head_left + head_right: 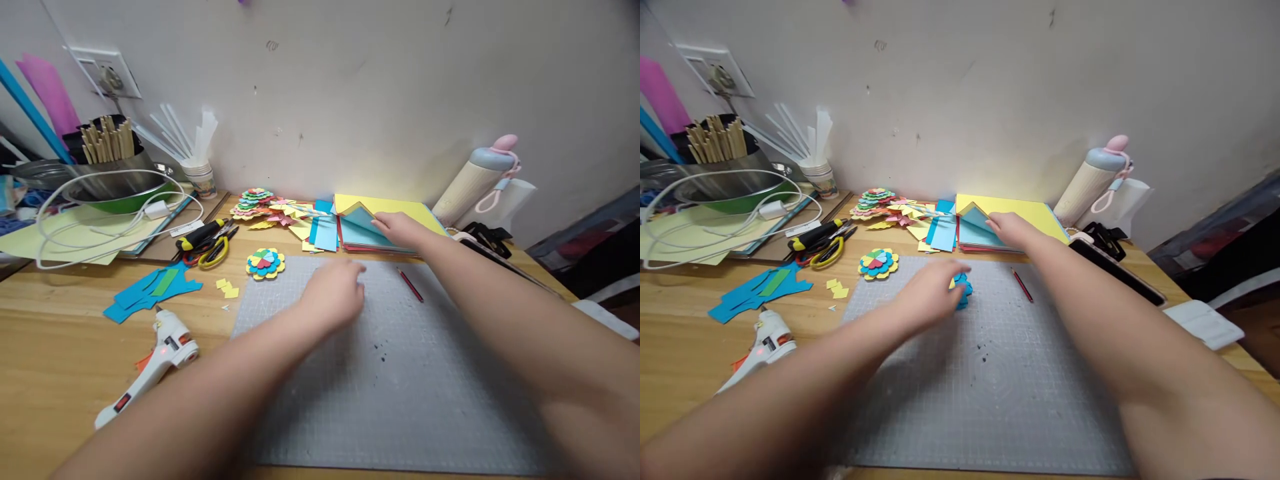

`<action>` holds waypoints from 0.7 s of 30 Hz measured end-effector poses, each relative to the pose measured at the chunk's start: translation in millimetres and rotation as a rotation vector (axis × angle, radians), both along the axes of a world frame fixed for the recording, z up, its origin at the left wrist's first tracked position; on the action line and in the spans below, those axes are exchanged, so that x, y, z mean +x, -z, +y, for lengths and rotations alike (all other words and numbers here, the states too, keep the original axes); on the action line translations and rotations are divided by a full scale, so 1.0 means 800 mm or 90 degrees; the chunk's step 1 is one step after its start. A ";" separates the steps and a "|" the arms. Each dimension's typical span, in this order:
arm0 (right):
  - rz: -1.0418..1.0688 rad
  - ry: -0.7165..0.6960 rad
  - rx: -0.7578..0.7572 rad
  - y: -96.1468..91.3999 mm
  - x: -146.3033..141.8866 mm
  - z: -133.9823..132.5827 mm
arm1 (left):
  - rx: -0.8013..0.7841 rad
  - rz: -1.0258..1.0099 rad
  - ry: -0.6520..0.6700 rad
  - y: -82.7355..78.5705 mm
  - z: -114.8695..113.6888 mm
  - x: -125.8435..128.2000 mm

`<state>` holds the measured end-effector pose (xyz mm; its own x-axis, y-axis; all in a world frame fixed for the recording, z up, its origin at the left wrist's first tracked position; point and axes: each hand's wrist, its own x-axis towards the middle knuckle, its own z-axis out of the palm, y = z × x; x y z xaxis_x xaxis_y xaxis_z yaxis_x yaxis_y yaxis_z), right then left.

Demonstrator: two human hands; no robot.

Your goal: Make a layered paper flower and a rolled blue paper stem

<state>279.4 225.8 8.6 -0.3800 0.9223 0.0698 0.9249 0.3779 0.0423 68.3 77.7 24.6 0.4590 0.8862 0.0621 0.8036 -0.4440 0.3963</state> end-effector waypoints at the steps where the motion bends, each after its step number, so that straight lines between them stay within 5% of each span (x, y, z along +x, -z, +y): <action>1: -0.001 0.000 0.008 0.001 0.001 0.000 | 0.008 0.029 -0.017 0.003 0.030 0.012; 5: -0.010 -0.026 0.028 -0.001 0.003 -0.001 | 0.065 0.125 -0.010 0.020 0.133 0.044; 8: -0.010 -0.047 0.041 -0.011 0.006 -0.001 | 0.105 0.177 0.035 0.024 0.175 0.052; 15: -0.017 -0.055 0.038 -0.028 0.012 0.017 | 0.160 0.264 0.175 0.015 0.203 0.047; 21: -0.023 -0.059 0.027 -0.032 0.013 0.026 | 0.165 0.301 0.200 0.009 0.210 0.047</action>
<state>289.6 246.6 34.0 -0.4664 0.8798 0.0923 0.8837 0.4587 0.0930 105.9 246.0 17.6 0.7258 0.6877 -0.0172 0.6811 -0.7219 -0.1224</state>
